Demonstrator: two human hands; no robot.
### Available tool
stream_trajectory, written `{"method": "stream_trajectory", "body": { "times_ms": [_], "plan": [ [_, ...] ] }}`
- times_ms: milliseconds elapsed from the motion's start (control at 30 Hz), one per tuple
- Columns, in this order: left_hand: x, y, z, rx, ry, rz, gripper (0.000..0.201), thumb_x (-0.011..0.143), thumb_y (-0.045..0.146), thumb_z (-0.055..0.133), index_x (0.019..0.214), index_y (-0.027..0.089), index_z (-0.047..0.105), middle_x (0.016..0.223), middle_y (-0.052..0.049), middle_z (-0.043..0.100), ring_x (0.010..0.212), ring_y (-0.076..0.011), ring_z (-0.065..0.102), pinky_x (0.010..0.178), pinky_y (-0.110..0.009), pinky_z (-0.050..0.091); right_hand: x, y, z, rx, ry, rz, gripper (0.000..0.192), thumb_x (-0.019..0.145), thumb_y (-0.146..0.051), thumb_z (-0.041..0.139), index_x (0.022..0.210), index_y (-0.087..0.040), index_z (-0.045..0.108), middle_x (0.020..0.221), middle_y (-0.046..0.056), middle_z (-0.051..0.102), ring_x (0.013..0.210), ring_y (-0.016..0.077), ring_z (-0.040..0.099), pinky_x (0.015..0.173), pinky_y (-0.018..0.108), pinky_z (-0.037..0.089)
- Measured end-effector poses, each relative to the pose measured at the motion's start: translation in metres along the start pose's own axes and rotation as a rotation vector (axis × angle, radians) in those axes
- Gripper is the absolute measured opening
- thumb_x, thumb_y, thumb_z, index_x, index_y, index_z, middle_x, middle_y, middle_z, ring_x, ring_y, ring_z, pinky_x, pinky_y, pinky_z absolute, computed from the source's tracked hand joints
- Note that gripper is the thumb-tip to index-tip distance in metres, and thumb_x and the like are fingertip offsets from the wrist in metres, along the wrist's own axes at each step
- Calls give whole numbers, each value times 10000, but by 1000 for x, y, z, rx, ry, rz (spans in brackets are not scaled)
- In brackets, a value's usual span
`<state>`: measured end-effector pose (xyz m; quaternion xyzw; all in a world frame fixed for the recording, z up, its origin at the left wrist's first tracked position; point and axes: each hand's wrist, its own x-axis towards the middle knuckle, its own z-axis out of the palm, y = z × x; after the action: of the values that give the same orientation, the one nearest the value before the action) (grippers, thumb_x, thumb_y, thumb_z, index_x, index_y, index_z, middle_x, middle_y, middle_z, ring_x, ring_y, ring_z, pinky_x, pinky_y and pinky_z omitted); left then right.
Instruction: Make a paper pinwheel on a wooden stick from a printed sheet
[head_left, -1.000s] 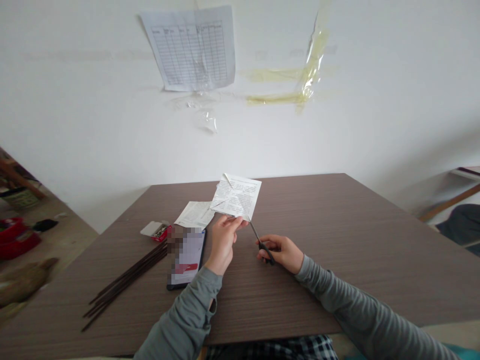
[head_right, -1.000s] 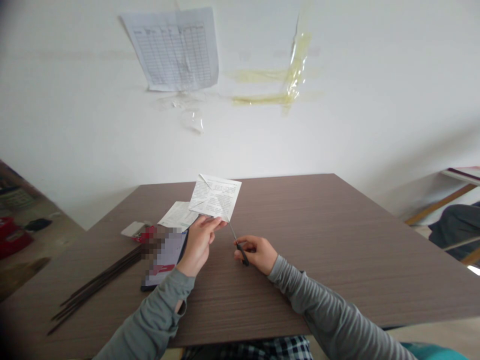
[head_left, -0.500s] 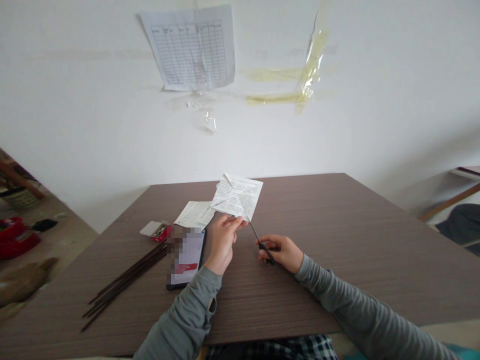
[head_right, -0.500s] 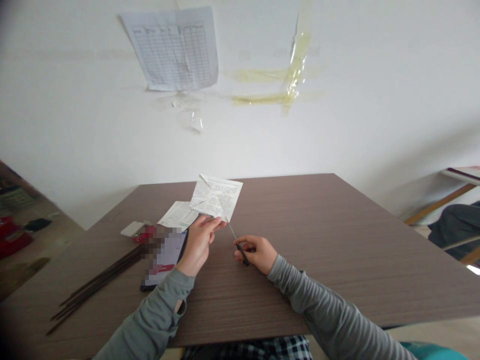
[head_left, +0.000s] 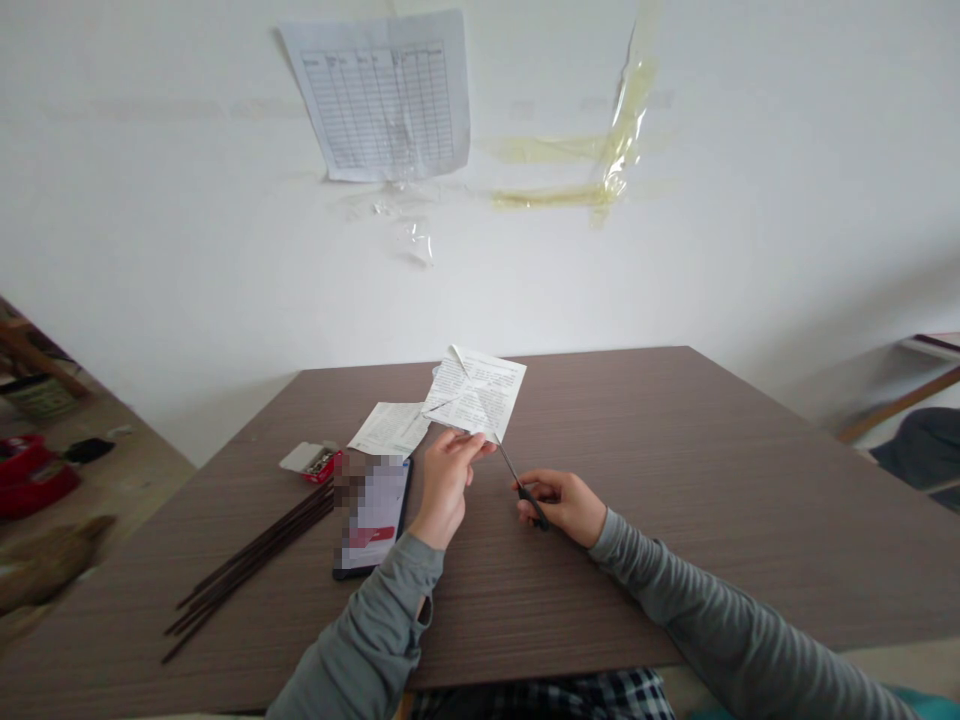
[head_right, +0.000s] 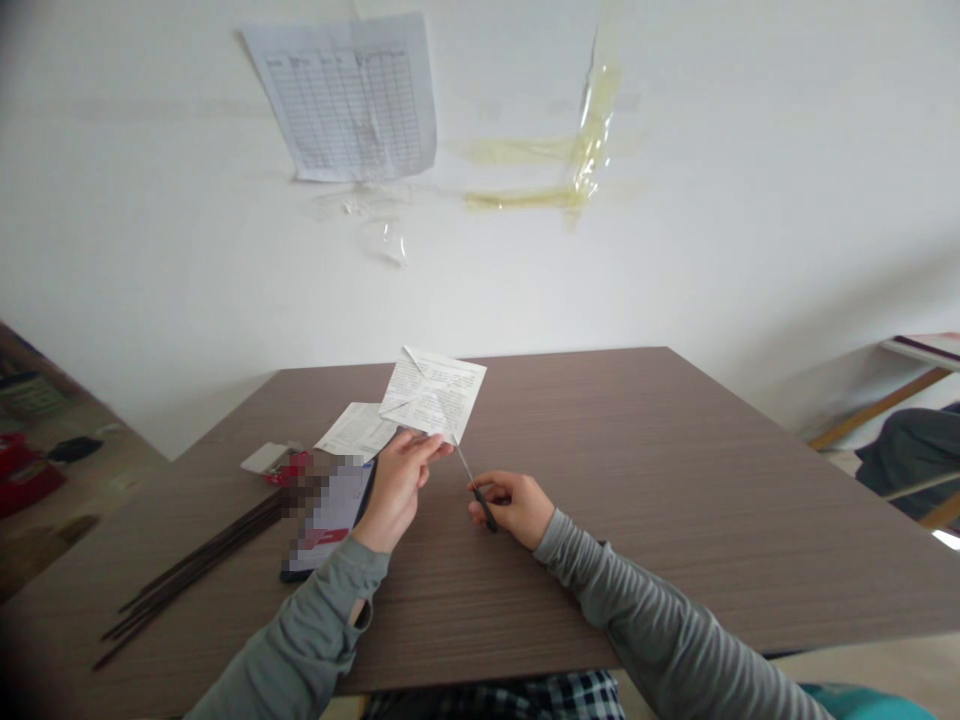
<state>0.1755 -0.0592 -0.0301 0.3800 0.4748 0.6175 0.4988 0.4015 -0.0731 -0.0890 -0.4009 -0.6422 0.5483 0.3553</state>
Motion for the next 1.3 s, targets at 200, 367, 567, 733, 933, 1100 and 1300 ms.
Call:
{"method": "stream_trajectory", "body": {
  "times_ms": [200,367,567,733,933,1100,1300],
  "plan": [
    [1,-1,0,10,5,-5,356,736,353,1050,811,250,717,1003,-108,942,934,-310,969,513,-225,239,0,-2,1,-2,1,-10,751,863,-833,1063,1219,-189,914,845,82,917,777,284,855,826,440,740],
    [1,-1,1,9,11,-5,328,730,350,1059,872,236,787,1006,-104,947,889,-288,955,509,-223,240,-2,-7,2,-19,13,6,760,824,-851,1062,1193,-203,916,836,84,917,780,294,859,802,435,722],
    [1,0,1,13,24,-4,340,721,361,1049,804,243,741,982,-101,942,843,-260,922,506,-222,226,-3,-8,3,19,49,11,731,815,-841,1099,1155,-218,923,873,129,941,802,322,882,766,429,721],
    [2,1,0,31,25,0,388,689,407,1088,833,237,771,981,-104,938,806,-254,895,514,-229,214,-1,-6,0,20,17,6,773,777,-853,1121,1175,-222,918,868,87,940,774,301,875,744,416,718],
    [1,0,1,25,22,1,334,701,377,1077,823,239,797,935,-93,928,797,-259,887,503,-233,213,-3,-7,0,2,25,-14,740,856,-826,1067,1222,-205,906,909,125,958,800,304,869,801,431,725],
    [1,0,1,21,22,1,304,711,358,1068,838,239,819,939,-92,930,789,-256,885,502,-227,216,-3,-8,0,2,16,-18,751,842,-831,1080,1213,-204,895,886,100,945,778,291,859,817,435,743],
    [-1,1,2,27,11,-5,320,725,358,1073,809,237,788,949,-101,922,805,-261,892,501,-229,211,-5,-13,1,-27,29,-15,675,878,-790,1049,1184,-205,911,853,114,932,784,312,864,838,439,739]
  ]
}}
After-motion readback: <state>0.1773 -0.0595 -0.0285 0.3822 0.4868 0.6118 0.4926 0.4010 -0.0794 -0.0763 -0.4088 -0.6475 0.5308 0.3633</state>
